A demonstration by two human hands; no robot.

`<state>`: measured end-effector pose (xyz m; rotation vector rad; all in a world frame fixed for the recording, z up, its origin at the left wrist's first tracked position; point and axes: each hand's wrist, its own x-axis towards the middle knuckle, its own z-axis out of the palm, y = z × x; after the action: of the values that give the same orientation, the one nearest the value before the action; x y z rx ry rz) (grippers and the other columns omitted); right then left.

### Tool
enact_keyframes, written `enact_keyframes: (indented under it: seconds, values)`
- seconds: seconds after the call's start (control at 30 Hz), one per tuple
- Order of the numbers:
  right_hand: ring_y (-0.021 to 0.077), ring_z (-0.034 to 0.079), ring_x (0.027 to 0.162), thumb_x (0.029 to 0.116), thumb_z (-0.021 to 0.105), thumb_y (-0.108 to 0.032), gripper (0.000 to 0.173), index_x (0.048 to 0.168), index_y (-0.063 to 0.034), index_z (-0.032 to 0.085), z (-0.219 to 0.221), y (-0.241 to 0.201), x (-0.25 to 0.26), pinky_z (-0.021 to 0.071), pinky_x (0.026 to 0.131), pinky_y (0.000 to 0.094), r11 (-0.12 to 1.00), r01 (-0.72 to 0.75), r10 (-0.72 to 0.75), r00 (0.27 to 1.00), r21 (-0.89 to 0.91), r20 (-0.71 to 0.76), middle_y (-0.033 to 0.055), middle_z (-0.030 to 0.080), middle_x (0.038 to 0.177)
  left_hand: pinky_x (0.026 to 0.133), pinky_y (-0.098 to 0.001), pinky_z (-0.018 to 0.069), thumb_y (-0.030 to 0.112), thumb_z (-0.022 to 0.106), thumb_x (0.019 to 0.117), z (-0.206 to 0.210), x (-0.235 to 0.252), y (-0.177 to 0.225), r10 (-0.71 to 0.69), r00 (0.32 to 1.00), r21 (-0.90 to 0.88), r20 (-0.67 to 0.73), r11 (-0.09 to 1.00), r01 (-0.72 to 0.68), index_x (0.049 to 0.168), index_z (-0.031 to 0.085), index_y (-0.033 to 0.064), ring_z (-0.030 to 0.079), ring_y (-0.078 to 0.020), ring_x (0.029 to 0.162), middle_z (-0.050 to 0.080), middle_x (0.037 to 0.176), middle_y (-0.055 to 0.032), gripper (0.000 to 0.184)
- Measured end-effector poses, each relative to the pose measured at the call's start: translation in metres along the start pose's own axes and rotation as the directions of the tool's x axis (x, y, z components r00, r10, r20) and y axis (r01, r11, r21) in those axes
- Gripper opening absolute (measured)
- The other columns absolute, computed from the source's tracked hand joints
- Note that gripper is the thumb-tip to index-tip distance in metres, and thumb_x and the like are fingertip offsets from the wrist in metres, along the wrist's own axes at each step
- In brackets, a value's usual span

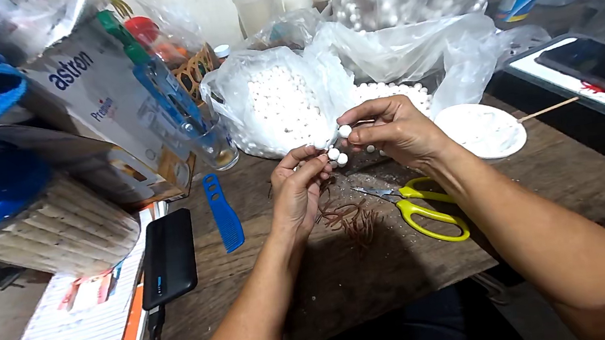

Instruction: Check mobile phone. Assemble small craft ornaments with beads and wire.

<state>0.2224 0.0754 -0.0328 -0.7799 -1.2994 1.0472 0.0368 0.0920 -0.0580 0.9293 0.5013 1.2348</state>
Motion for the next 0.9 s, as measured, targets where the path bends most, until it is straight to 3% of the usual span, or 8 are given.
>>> enact_keyframes:
  seconds: [0.1, 0.23, 0.53, 0.9]
  values:
    - [0.0050, 0.071, 0.073, 0.0823, 0.063, 0.013, 0.027, 0.099, -0.0049, 0.075, 0.0001, 0.0003, -0.0002, 0.0613, 0.071, 0.0220, 1.000, 0.020, -0.020, 1.000, 0.004, 0.012, -0.0018, 0.075, 0.087, 0.065, -0.0181, 0.0559, -0.015, 0.052, 0.0911, 0.0012, -0.0008, 0.0005, 0.015, 1.000, 0.030, -0.011, 0.999, -0.015, 0.086, 0.070, 0.0078, 0.064, -0.0052, 0.065, 0.070, 0.077, -0.0024, 0.030]
    - [0.0058, 0.071, 0.077, 0.0882, 0.059, 0.010, 0.025, 0.101, -0.0034, 0.077, 0.0001, 0.0023, 0.0001, 0.0611, 0.072, 0.0229, 0.998, 0.059, -0.058, 0.997, -0.007, 0.040, -0.0008, 0.076, 0.090, 0.063, -0.0182, 0.0556, -0.016, 0.056, 0.0900, 0.0034, -0.0023, 0.0011, 0.054, 0.998, 0.092, -0.042, 0.995, -0.050, 0.087, 0.069, 0.0085, 0.064, -0.0048, 0.063, 0.070, 0.076, -0.0005, 0.028]
    - [0.0034, 0.069, 0.069, 0.0823, 0.067, 0.013, 0.022, 0.092, -0.0057, 0.073, 0.0045, 0.0029, -0.0018, 0.0601, 0.067, 0.0205, 0.994, 0.035, -0.038, 0.999, -0.108, -0.027, -0.0032, 0.074, 0.082, 0.061, -0.0196, 0.0557, -0.016, 0.062, 0.0866, 0.0032, -0.0052, 0.0019, 0.149, 0.988, 0.201, -0.033, 0.970, -0.139, 0.095, 0.066, 0.0094, 0.063, -0.0056, 0.062, 0.068, 0.076, 0.0010, 0.027]
    - [0.0035, 0.069, 0.070, 0.0815, 0.067, 0.014, 0.022, 0.092, -0.0051, 0.074, 0.0057, 0.0048, -0.0030, 0.0602, 0.069, 0.0203, 0.993, 0.035, -0.036, 0.999, -0.111, -0.011, -0.0023, 0.074, 0.082, 0.059, -0.0178, 0.0542, -0.016, 0.066, 0.0837, 0.0048, -0.0071, 0.0016, 0.209, 0.977, 0.304, -0.034, 0.934, -0.189, 0.100, 0.065, 0.0108, 0.061, -0.0032, 0.061, 0.065, 0.074, 0.0042, 0.031]
